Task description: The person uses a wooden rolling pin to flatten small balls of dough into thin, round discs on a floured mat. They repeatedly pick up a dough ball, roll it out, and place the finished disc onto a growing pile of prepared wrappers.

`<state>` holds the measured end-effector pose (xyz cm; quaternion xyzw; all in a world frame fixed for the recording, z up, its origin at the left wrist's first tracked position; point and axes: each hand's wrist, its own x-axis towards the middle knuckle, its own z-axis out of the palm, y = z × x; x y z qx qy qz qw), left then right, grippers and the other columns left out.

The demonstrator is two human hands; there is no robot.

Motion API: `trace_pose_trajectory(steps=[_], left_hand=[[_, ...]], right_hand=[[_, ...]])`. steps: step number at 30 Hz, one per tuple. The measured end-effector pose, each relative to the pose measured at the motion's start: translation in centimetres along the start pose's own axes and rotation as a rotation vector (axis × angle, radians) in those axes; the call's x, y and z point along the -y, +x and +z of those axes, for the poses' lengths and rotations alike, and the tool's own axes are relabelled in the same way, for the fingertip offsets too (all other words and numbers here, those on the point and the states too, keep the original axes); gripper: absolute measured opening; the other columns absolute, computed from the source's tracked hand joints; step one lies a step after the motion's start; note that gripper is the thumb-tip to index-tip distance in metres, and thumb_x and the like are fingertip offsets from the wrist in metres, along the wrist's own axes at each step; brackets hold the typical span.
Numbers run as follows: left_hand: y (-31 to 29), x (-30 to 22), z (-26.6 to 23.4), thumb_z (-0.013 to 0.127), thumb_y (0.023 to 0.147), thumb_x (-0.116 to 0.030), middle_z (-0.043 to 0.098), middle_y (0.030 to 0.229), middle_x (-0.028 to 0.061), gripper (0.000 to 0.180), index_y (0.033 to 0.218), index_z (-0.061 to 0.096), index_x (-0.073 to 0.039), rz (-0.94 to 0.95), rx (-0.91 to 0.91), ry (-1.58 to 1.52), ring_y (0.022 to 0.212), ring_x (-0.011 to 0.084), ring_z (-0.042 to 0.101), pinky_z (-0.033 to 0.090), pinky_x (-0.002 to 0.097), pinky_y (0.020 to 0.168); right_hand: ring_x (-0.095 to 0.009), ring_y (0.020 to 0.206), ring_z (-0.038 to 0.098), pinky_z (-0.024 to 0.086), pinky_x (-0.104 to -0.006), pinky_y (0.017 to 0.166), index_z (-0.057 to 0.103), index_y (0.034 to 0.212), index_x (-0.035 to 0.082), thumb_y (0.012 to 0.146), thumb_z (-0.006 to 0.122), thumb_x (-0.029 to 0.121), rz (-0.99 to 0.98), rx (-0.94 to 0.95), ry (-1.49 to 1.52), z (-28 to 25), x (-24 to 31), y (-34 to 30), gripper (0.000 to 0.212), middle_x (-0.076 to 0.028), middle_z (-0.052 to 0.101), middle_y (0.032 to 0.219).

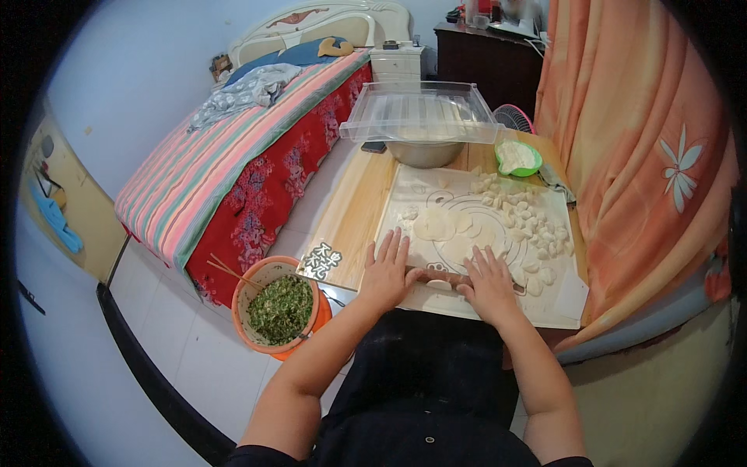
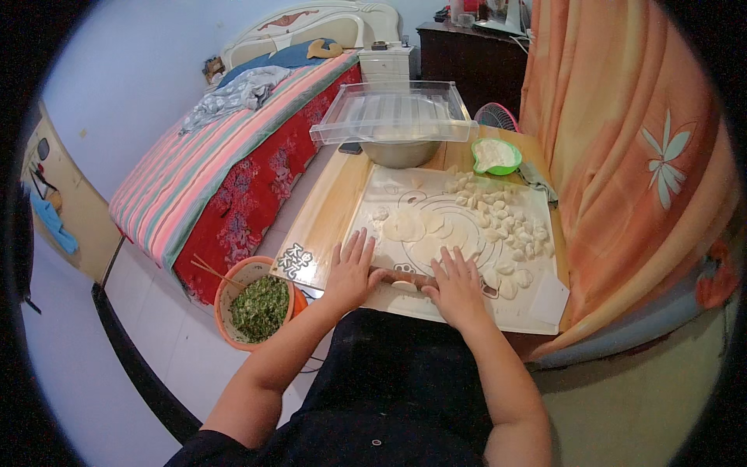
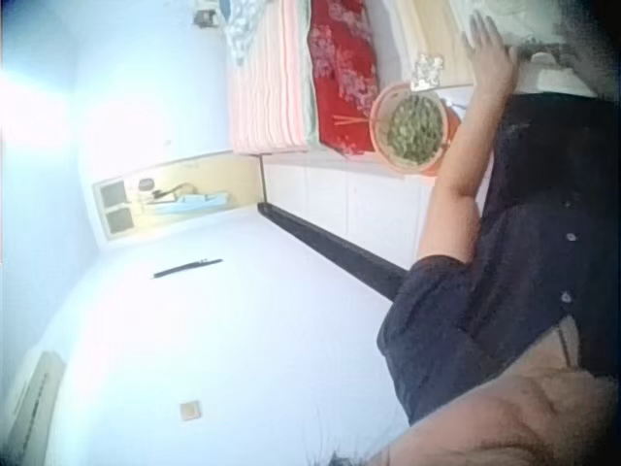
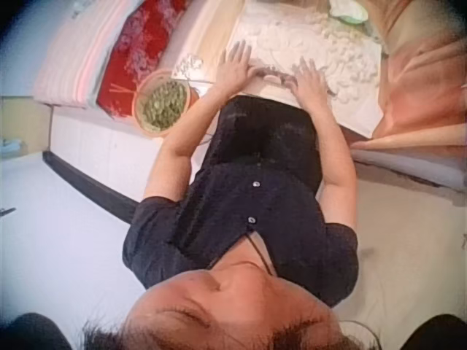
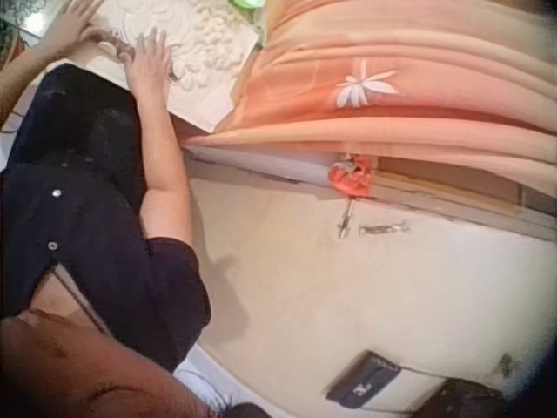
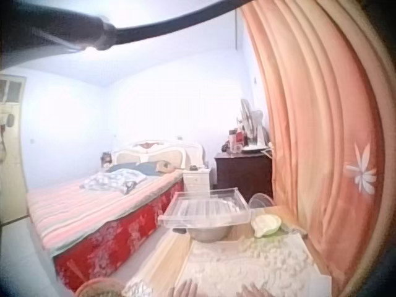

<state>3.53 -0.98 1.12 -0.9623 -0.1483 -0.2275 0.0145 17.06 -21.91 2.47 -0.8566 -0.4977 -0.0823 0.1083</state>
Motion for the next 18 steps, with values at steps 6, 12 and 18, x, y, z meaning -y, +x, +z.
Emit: trace_pose_trajectory(steps=[6, 12, 18], left_hand=[[-4.0, -3.6, 0.2, 0.072, 0.081, -0.024, 0.048, 0.136, 0.0128, 0.061, 0.135, 0.049, -0.006, 0.35, 0.006, -0.439, 0.127, 0.0336, 0.045, 0.038, 0.0463, 0.105], [-3.9, -5.1, 0.2, 0.072, 0.081, -0.021, 0.053, 0.129, 0.0123, 0.054, 0.129, 0.053, -0.008, 0.258, 0.01, -0.462, 0.123, 0.0326, 0.047, 0.04, 0.0438, 0.104], [-3.5, -4.7, 1.2, 0.07, 0.081, -0.02, 0.06, 0.118, 0.0092, 0.044, 0.121, 0.058, -0.008, 0.34, 0.044, -0.473, 0.109, 0.0296, 0.056, 0.047, 0.0394, 0.093]], right_hand=[[-0.032, 0.127, 0.044, 0.039, -0.0439, 0.099, 0.06, 0.119, 0.009, 0.089, 0.064, 0.03, 0.113, 0.139, 0.253, -1.0, 1.1, -1.2, 0.037, -0.012, 0.053, 0.134], [-0.036, 0.099, 0.063, 0.047, -0.0457, 0.084, 0.061, 0.112, 0.008, 0.099, 0.048, 0.035, 0.362, 0.069, 0.481, -1.0, -0.1, -0.9, 0.033, -0.018, 0.067, 0.1], [-0.026, 0.083, 0.067, 0.049, -0.0369, 0.076, 0.06, 0.115, 0.004, 0.104, 0.038, 0.041, 0.577, -0.06, 0.913, -2.2, -1.7, -1.9, 0.044, -0.014, 0.069, 0.087]])
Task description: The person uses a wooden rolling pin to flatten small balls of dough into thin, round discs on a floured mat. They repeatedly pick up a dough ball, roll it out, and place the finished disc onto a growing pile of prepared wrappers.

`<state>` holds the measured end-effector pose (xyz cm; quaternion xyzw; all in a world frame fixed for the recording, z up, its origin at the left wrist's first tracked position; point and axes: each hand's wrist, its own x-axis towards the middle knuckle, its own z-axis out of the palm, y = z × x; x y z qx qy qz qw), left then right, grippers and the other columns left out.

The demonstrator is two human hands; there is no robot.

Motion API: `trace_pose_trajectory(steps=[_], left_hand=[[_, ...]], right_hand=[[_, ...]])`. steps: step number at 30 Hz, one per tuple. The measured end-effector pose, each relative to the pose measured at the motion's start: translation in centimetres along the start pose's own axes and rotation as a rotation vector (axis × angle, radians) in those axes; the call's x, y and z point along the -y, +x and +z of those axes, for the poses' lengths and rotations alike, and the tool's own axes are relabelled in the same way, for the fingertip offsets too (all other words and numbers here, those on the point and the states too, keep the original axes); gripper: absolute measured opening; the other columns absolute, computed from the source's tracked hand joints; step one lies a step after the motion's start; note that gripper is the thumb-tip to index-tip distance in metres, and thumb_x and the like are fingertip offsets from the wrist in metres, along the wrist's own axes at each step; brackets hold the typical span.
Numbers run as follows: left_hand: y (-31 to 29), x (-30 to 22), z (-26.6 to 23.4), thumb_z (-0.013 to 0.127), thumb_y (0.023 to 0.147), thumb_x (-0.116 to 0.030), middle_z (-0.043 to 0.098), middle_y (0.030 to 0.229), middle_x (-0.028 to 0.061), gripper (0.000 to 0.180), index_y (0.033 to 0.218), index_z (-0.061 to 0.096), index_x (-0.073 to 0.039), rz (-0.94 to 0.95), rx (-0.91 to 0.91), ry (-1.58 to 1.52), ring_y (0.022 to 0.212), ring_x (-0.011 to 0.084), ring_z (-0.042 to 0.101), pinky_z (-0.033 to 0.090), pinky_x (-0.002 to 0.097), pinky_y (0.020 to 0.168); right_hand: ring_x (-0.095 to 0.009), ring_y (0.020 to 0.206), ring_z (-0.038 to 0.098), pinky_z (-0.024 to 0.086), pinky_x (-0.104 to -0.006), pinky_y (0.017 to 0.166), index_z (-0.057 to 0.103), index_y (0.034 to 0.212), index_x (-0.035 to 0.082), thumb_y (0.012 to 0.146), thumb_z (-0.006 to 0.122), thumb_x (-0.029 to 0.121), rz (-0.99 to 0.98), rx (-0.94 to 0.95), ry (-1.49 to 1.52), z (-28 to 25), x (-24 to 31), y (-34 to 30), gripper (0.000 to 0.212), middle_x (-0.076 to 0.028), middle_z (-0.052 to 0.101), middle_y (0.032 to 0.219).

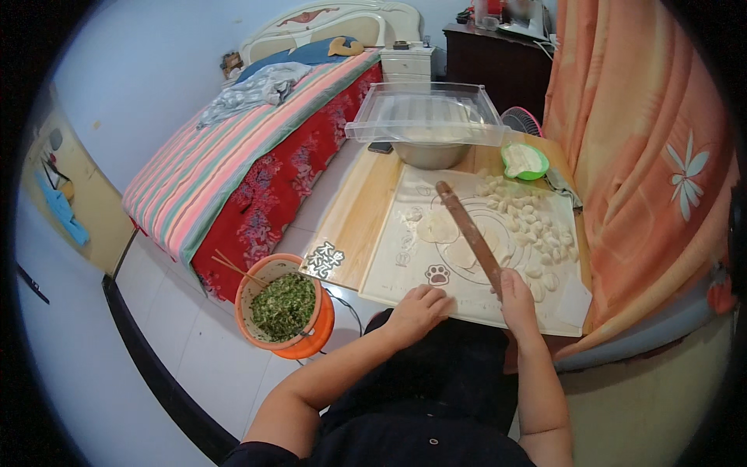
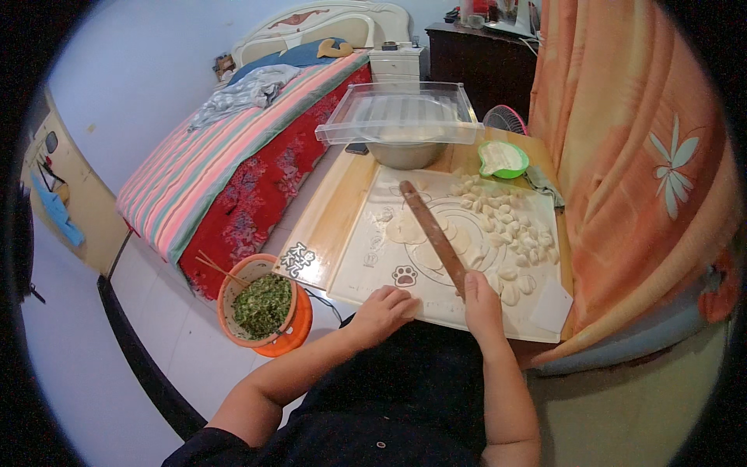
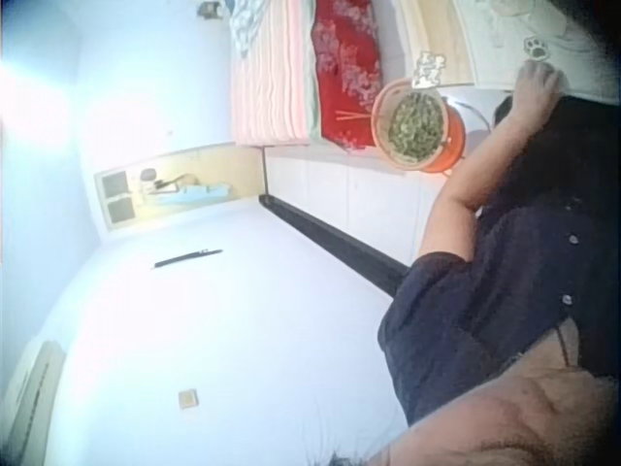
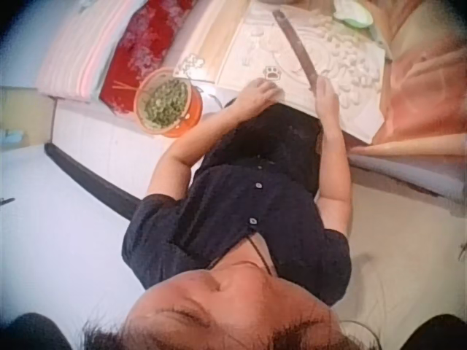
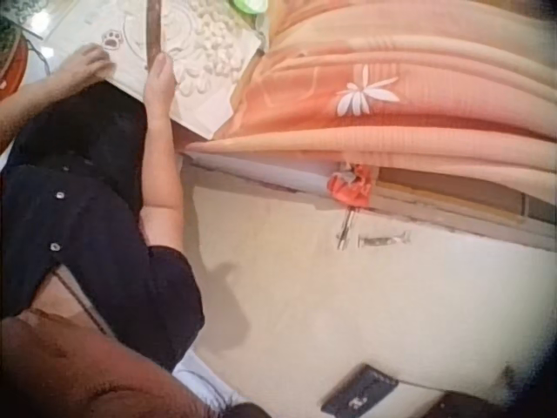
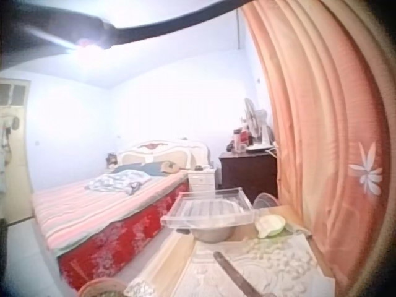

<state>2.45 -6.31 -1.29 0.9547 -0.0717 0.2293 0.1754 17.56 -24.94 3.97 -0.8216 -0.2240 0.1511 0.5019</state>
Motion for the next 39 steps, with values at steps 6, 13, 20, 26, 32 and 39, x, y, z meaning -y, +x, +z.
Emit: trace_pose_trajectory(steps=[6, 13, 20, 26, 32, 39], left_hand=[[2.2, 1.8, -1.4, 0.067, 0.084, -0.014, 0.066, 0.099, 0.0112, 0.036, 0.119, 0.061, -0.005, -0.345, -0.11, -0.299, 0.088, 0.0306, 0.064, 0.053, 0.0366, 0.076], [3.3, 9.4, -2.1, 0.06, 0.092, -0.028, 0.042, 0.148, 0.0193, 0.054, 0.139, 0.047, -0.004, -0.336, -0.019, 0.047, 0.136, 0.0352, 0.04, 0.035, 0.0467, 0.11], [2.2, -0.6, -2.7, 0.045, 0.097, -0.05, 0.025, 0.157, 0.0206, 0.074, 0.149, 0.029, -0.001, -0.338, 0.349, 0.069, 0.147, 0.0343, 0.021, 0.018, 0.0505, 0.118], [1.4, -1.8, -2.3, 0.053, 0.096, -0.039, 0.03, 0.156, 0.0142, 0.065, 0.149, 0.032, -0.007, -0.328, 0.147, 0.148, 0.144, 0.0313, 0.028, 0.019, 0.0491, 0.116], [3.4, 5.1, -3.5, 0.049, 0.097, -0.036, 0.041, 0.151, 0.0099, 0.055, 0.144, 0.042, -0.008, -0.28, -0.009, 0.345, 0.142, 0.0245, 0.033, 0.02, 0.0488, 0.115], [6.3, 8.2, -2.2, 0.044, 0.098, -0.045, 0.041, 0.151, 0.0128, 0.061, 0.144, 0.043, -0.006, -0.455, 0.036, 0.382, 0.142, 0.0267, 0.034, 0.023, 0.0511, 0.115]], right_hand=[[-0.01, 0.067, 0.052, 0.043, -0.0263, 0.06, 0.06, 0.114, 0.003, 0.105, 0.037, 0.037, 0.012, 0.0, 0.09, -1.2, -1.9, -1.0, 0.042, -0.003, 0.062, 0.08], [-0.017, 0.074, 0.061, 0.047, -0.0308, 0.072, 0.061, 0.112, -0.001, 0.106, 0.037, 0.035, 0.035, 0.036, 0.07, -0.8, -1.5, -0.9, 0.043, -0.01, 0.066, 0.083], [-0.02, 0.077, 0.065, 0.049, -0.033, 0.074, 0.061, 0.114, 0.0, 0.103, 0.045, 0.037, 0.007, 0.035, 0.056, -0.2, -2.2, -1.7, 0.041, -0.012, 0.068, 0.084], [-0.029, 0.089, 0.065, 0.05, -0.0381, 0.079, 0.062, 0.116, 0.005, 0.091, 0.066, 0.035, -0.2, 0.035, -0.39, 0.2, 1.3, -2.1, 0.039, -0.014, 0.068, 0.099], [-0.029, 0.132, 0.043, 0.038, -0.0423, 0.104, 0.059, 0.128, 0.009, 0.087, 0.066, 0.04, -0.513, 0.157, -0.778, 2.6, 1.3, 1.0, 0.053, -0.016, 0.046, 0.143], [-0.03, 0.148, 0.019, 0.012, -0.0473, 0.12, 0.028, 0.151, 0.003, 0.094, 0.05, 0.049, -0.461, -0.151, -0.899, 5.2, 1.2, 7.0, 0.077, -0.017, 0.023, 0.159]])
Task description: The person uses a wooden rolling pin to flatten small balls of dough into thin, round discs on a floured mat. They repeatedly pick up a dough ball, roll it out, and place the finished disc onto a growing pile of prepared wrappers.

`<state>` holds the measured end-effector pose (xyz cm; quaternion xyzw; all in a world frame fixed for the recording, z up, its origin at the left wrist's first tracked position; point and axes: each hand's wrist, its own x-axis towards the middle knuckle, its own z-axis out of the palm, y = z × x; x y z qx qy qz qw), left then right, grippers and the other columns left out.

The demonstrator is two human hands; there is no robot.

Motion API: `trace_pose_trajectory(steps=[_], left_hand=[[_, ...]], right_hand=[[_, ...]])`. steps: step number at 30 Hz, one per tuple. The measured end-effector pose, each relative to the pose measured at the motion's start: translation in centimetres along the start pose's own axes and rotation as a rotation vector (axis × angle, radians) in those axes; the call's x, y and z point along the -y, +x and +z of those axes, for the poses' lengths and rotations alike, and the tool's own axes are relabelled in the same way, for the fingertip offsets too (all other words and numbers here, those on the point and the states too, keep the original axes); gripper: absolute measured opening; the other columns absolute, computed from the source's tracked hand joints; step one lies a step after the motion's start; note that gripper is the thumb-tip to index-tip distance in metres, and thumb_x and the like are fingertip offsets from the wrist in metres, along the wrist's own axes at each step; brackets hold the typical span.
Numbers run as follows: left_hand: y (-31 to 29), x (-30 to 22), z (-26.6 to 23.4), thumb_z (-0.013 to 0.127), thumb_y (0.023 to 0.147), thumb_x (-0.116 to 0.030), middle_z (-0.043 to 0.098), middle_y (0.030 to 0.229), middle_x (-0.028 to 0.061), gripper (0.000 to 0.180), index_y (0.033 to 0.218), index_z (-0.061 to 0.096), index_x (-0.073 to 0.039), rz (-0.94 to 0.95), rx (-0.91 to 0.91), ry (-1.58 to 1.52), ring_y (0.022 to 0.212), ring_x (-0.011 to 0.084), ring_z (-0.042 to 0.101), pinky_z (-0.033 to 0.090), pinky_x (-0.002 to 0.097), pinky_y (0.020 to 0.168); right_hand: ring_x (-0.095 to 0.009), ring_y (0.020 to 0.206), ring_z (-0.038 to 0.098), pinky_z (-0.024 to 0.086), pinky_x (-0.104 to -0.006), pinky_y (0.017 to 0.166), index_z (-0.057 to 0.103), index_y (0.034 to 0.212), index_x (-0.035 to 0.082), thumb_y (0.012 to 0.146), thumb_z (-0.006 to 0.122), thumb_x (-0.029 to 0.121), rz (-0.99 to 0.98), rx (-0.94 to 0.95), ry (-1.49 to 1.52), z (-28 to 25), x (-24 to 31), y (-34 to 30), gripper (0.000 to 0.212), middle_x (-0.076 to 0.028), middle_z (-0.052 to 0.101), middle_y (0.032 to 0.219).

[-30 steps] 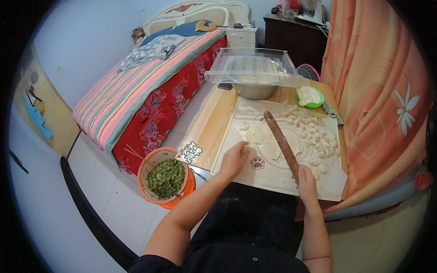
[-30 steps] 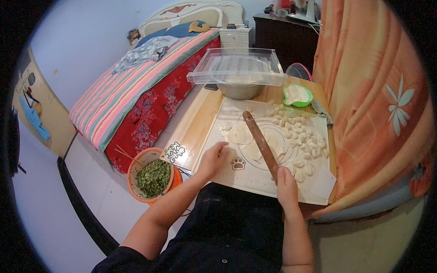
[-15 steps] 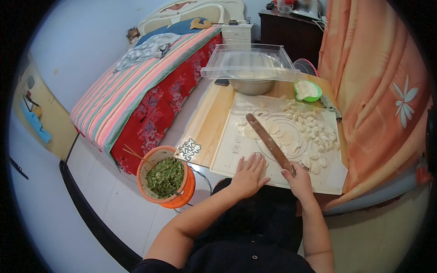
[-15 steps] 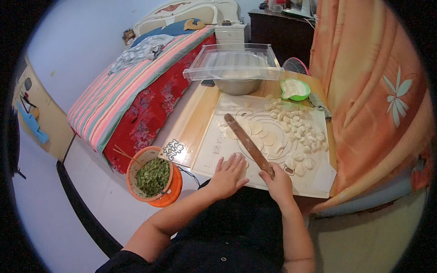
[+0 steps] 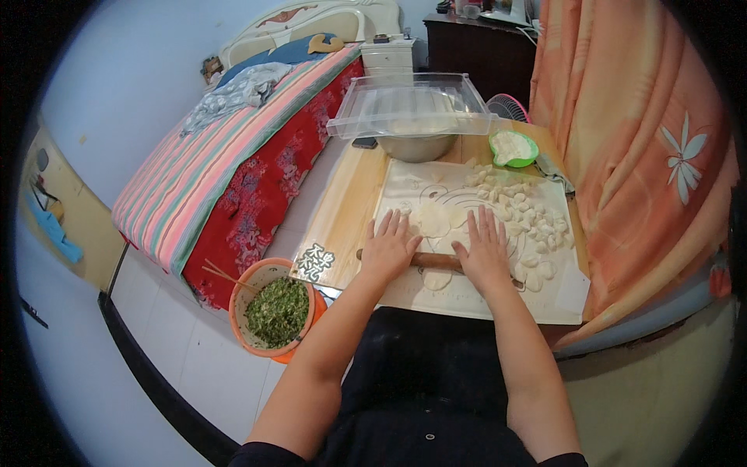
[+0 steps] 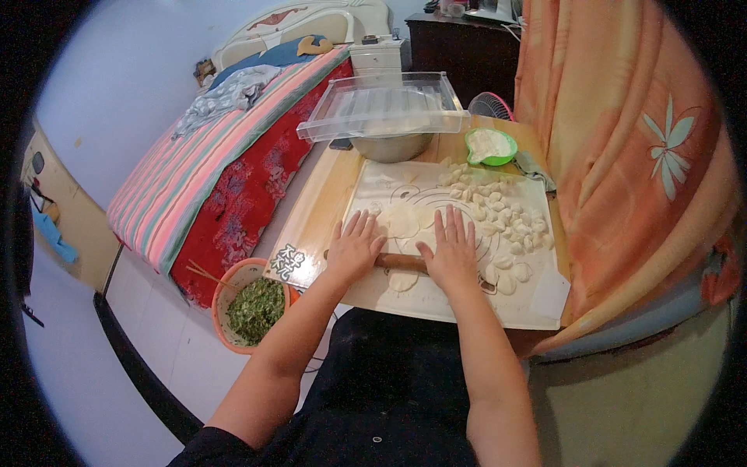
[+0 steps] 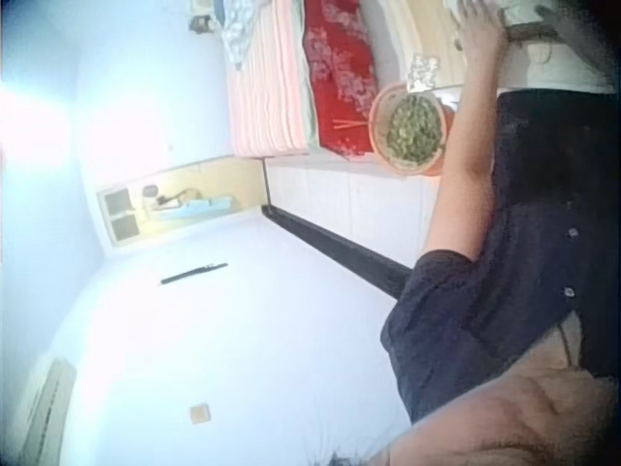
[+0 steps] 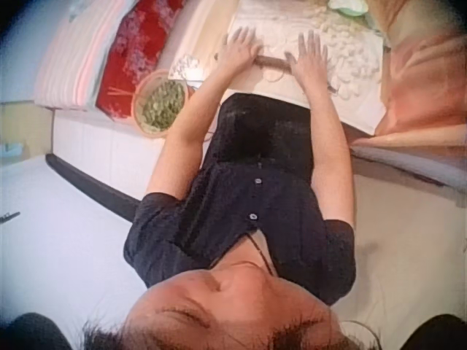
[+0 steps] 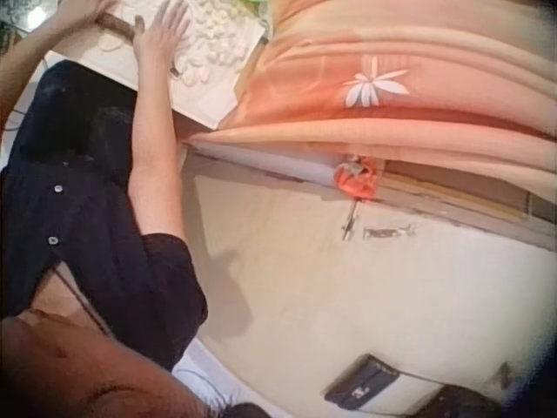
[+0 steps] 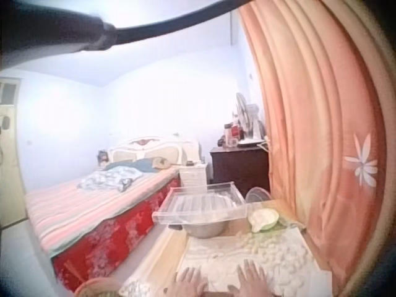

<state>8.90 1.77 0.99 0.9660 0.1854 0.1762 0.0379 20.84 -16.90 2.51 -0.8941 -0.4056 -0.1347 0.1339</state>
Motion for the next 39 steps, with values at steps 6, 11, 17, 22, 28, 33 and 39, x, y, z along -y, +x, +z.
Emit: trace_pose_trajectory(steps=[6, 11, 17, 22, 28, 33, 39], left_hand=[[-8.2, -0.9, -3.8, 0.056, 0.091, -0.051, 0.032, 0.154, 0.0227, 0.082, 0.147, 0.031, 0.003, 0.262, 0.165, -0.071, 0.143, 0.0333, 0.031, 0.027, 0.0511, 0.114], [-2.7, 0.4, -0.8, 0.048, 0.095, -0.052, 0.035, 0.154, 0.0179, 0.075, 0.146, 0.035, 0.001, 0.114, 0.024, -0.024, 0.142, 0.0294, 0.035, 0.025, 0.0501, 0.114], [-4.5, 0.8, -2.4, 0.041, 0.099, -0.05, 0.038, 0.152, 0.0155, 0.064, 0.145, 0.041, -0.006, 0.108, 0.306, -0.115, 0.141, 0.0275, 0.036, 0.028, 0.0524, 0.112], [-2.5, -0.7, -1.6, 0.042, 0.101, -0.036, 0.054, 0.138, 0.0122, 0.04, 0.127, 0.061, -0.012, 0.414, 0.352, -0.588, 0.129, 0.0307, 0.049, 0.042, 0.041, 0.103], [-3.4, -2.0, -6.0, 0.046, 0.1, -0.035, 0.057, 0.132, 0.0127, 0.039, 0.125, 0.062, -0.01, 0.315, 0.544, -0.209, 0.122, 0.0287, 0.053, 0.044, 0.0409, 0.1], [-2.9, 2.2, -2.1, 0.049, 0.097, -0.041, 0.055, 0.136, 0.0117, 0.052, 0.135, 0.053, -0.007, 0.197, 0.008, -0.013, 0.126, 0.03, 0.049, 0.038, 0.0434, 0.105], [-9.0, 2.6, -3.1, 0.05, 0.095, -0.048, 0.045, 0.147, 0.0158, 0.064, 0.141, 0.046, -0.004, 0.233, 0.042, -0.07, 0.137, 0.0308, 0.039, 0.028, 0.0506, 0.111]], right_hand=[[-0.033, 0.149, 0.015, 0.012, -0.05, 0.12, 0.024, 0.151, -0.003, 0.092, 0.056, 0.047, -0.095, 0.331, 0.039, -3.1, 0.2, -7.9, 0.083, -0.019, 0.019, 0.16], [-0.033, 0.149, 0.015, 0.012, -0.0495, 0.12, 0.026, 0.151, 0.001, 0.093, 0.055, 0.046, 0.025, 0.062, 0.062, -0.1, -0.3, -1.6, 0.079, -0.016, 0.021, 0.16], [-0.029, 0.143, 0.029, 0.017, -0.0522, 0.118, 0.05, 0.136, 0.004, 0.089, 0.064, 0.035, -0.196, 0.187, 0.066, -2.7, 0.3, -5.9, 0.058, -0.013, 0.04, 0.151], [-0.031, 0.123, 0.051, 0.034, -0.049, 0.109, 0.059, 0.116, 0.001, 0.079, 0.067, 0.009, -0.258, 0.022, 0.256, -3.3, 1.1, -8.6, 0.038, -0.013, 0.059, 0.123], [-0.032, 0.129, 0.046, 0.035, -0.0471, 0.108, 0.051, 0.128, -0.003, 0.085, 0.063, 0.016, -0.241, 0.084, 0.195, -3.1, 0.7, -9.7, 0.049, -0.018, 0.05, 0.137], [-0.032, 0.146, 0.024, 0.021, -0.048, 0.117, 0.039, 0.143, -0.003, 0.09, 0.063, 0.036, -0.087, 0.008, 0.138, 0.5, 1.3, -2.5, 0.07, -0.018, 0.029, 0.156], [-0.034, 0.147, 0.019, 0.014, -0.0497, 0.119, 0.033, 0.146, -0.004, 0.091, 0.059, 0.047, -0.201, 0.259, 0.05, -3.2, 2.7, -8.5, 0.079, -0.019, 0.025, 0.158]])
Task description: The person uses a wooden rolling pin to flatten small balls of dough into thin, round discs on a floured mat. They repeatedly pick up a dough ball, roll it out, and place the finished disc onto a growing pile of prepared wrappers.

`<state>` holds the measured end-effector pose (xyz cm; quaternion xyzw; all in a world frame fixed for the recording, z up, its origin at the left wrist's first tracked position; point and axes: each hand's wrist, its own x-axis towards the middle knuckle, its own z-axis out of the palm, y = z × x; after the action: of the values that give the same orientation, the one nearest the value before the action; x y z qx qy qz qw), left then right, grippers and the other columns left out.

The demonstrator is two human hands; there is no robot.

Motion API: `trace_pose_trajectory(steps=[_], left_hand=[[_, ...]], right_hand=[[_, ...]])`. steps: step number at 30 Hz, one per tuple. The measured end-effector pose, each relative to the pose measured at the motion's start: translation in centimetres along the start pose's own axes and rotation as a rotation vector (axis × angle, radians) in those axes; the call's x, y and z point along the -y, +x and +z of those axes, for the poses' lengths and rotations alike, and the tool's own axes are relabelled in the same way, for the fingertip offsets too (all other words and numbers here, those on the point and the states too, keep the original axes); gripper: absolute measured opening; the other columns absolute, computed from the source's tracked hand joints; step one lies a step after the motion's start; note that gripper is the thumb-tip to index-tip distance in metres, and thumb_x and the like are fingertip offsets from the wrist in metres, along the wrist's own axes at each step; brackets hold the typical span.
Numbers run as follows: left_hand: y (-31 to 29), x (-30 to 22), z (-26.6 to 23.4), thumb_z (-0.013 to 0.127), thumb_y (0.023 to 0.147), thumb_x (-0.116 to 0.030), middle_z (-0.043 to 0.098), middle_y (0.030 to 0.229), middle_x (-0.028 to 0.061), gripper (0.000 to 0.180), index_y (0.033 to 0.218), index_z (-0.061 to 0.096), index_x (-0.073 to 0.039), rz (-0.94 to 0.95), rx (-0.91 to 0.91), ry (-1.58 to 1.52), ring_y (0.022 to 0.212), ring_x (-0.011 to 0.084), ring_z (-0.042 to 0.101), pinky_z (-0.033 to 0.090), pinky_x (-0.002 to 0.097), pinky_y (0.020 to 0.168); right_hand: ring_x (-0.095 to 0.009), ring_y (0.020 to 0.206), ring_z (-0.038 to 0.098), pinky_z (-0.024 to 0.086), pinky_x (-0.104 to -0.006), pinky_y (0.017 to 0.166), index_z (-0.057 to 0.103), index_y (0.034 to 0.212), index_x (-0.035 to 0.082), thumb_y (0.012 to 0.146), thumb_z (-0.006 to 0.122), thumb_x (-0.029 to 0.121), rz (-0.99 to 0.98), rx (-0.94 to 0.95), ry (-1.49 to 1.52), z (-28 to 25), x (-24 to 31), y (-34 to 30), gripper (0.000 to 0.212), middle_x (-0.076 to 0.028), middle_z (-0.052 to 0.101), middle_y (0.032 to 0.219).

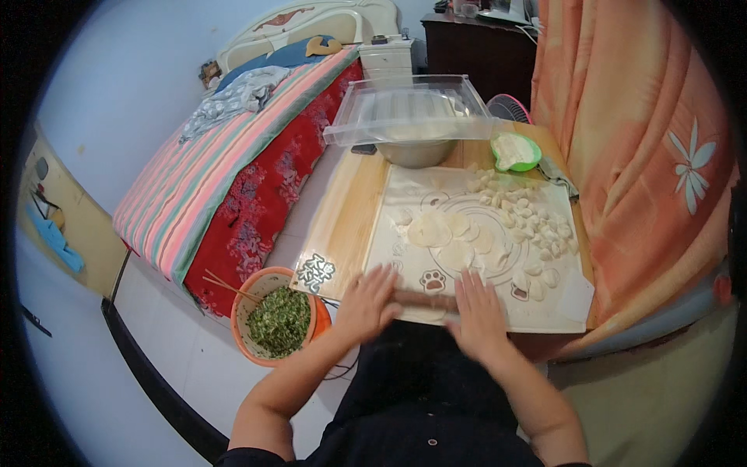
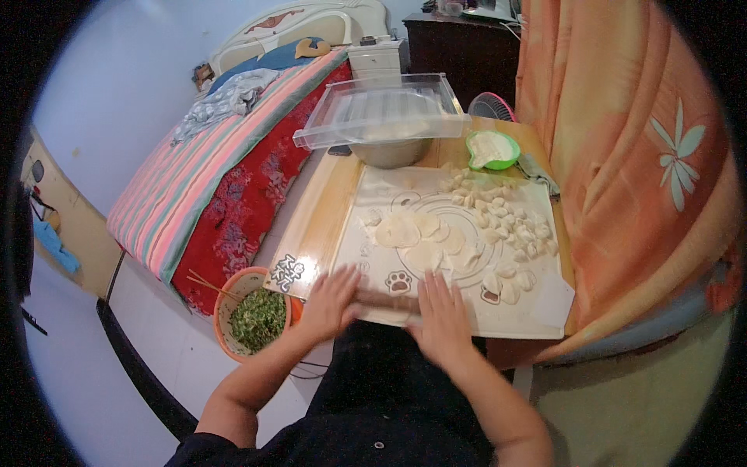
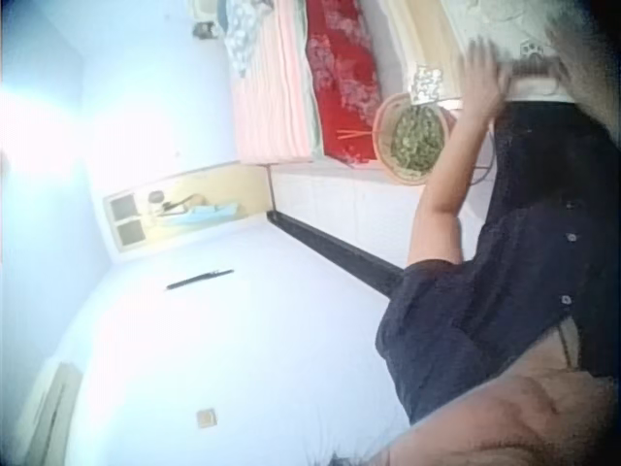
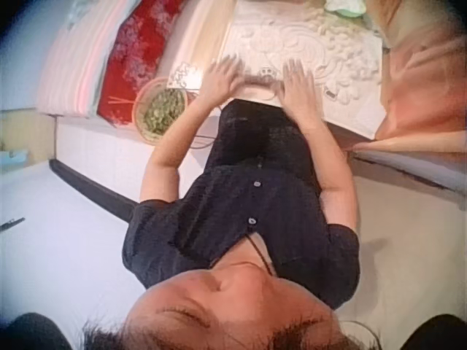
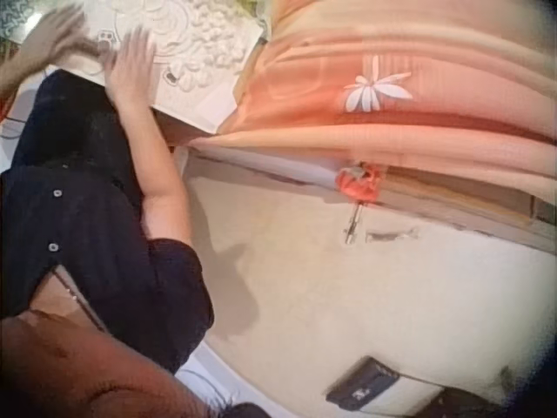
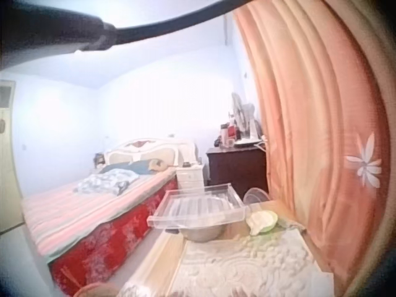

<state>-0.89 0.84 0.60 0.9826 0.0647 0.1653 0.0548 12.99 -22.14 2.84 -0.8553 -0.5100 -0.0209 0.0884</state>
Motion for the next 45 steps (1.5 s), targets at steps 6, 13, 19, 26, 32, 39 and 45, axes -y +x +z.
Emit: trace_pose_trajectory(steps=[6, 13, 19, 26, 32, 39, 45], left_hand=[[-0.6, -0.2, 0.6, 0.053, 0.093, -0.046, 0.041, 0.149, 0.0157, 0.065, 0.141, 0.044, -0.004, -0.024, -0.015, 0.032, 0.14, 0.0307, 0.036, 0.026, 0.0516, 0.112], [0.3, -0.7, -0.6, 0.059, 0.091, -0.039, 0.04, 0.15, 0.0125, 0.063, 0.144, 0.042, -0.008, 0.041, 0.0, 0.003, 0.14, 0.0298, 0.036, 0.024, 0.051, 0.115], [-0.9, -4.2, 0.2, 0.061, 0.091, -0.037, 0.047, 0.144, 0.0083, 0.059, 0.14, 0.047, -0.008, 0.303, 0.105, -0.075, 0.134, 0.0251, 0.042, 0.031, 0.0458, 0.112], [1.4, -6.6, 0.4, 0.061, 0.091, -0.029, 0.056, 0.128, 0.0076, 0.037, 0.12, 0.06, -0.007, 0.23, 0.004, -0.217, 0.119, 0.0261, 0.051, 0.042, 0.0423, 0.096], [2.8, -4.5, 0.7, 0.063, 0.089, -0.021, 0.059, 0.118, 0.0085, 0.027, 0.112, 0.061, -0.007, 0.088, -0.038, -0.36, 0.111, 0.0301, 0.055, 0.043, 0.0441, 0.09], [6.5, -4.3, 4.1, 0.066, 0.086, -0.024, 0.056, 0.123, 0.0149, 0.048, 0.128, 0.052, -0.005, -0.235, -0.101, -0.34, 0.116, 0.0333, 0.052, 0.039, 0.0453, 0.097], [11.0, -5.4, 5.8, 0.068, 0.083, -0.022, 0.048, 0.136, 0.0176, 0.062, 0.138, 0.044, -0.007, -0.167, -0.06, -0.503, 0.13, 0.0341, 0.042, 0.029, 0.0488, 0.107]], right_hand=[[-0.031, 0.147, 0.02, 0.015, -0.0491, 0.119, 0.035, 0.146, -0.002, 0.091, 0.057, 0.048, 0.001, -0.061, -0.052, 1.2, -0.5, 0.6, 0.077, -0.017, 0.026, 0.158], [-0.031, 0.136, 0.037, 0.03, -0.046, 0.109, 0.056, 0.123, 0.0, 0.088, 0.065, 0.032, -0.01, -0.08, 0.085, 0.3, -2.5, 3.1, 0.048, -0.014, 0.047, 0.141], [-0.029, 0.114, 0.051, 0.038, -0.0413, 0.093, 0.059, 0.112, 0.004, 0.082, 0.071, 0.021, 0.136, -0.164, 0.165, -0.2, -2.2, 2.6, 0.037, -0.009, 0.057, 0.116], [-0.028, 0.113, 0.052, 0.039, -0.0416, 0.094, 0.059, 0.11, 0.004, 0.082, 0.071, 0.026, 0.187, -0.181, 0.236, -1.5, -3.1, 1.8, 0.038, -0.01, 0.058, 0.114], [-0.028, 0.096, 0.059, 0.045, -0.0396, 0.084, 0.06, 0.109, 0.003, 0.091, 0.063, 0.032, 0.171, 0.022, 0.531, -1.8, -4.9, 2.5, 0.034, -0.012, 0.06, 0.108], [-0.013, 0.067, 0.053, 0.046, -0.0292, 0.064, 0.059, 0.109, 0.0, 0.1, 0.051, 0.041, 0.37, 0.004, 1.072, -1.3, -6.0, 2.3, 0.043, -0.004, 0.057, 0.077], [-0.009, 0.061, 0.048, 0.041, -0.0244, 0.056, 0.058, 0.097, 0.003, 0.101, 0.049, 0.044, 0.418, 0.127, 1.388, -0.7, -6.8, 1.4, 0.042, 0.0, 0.053, 0.076]])
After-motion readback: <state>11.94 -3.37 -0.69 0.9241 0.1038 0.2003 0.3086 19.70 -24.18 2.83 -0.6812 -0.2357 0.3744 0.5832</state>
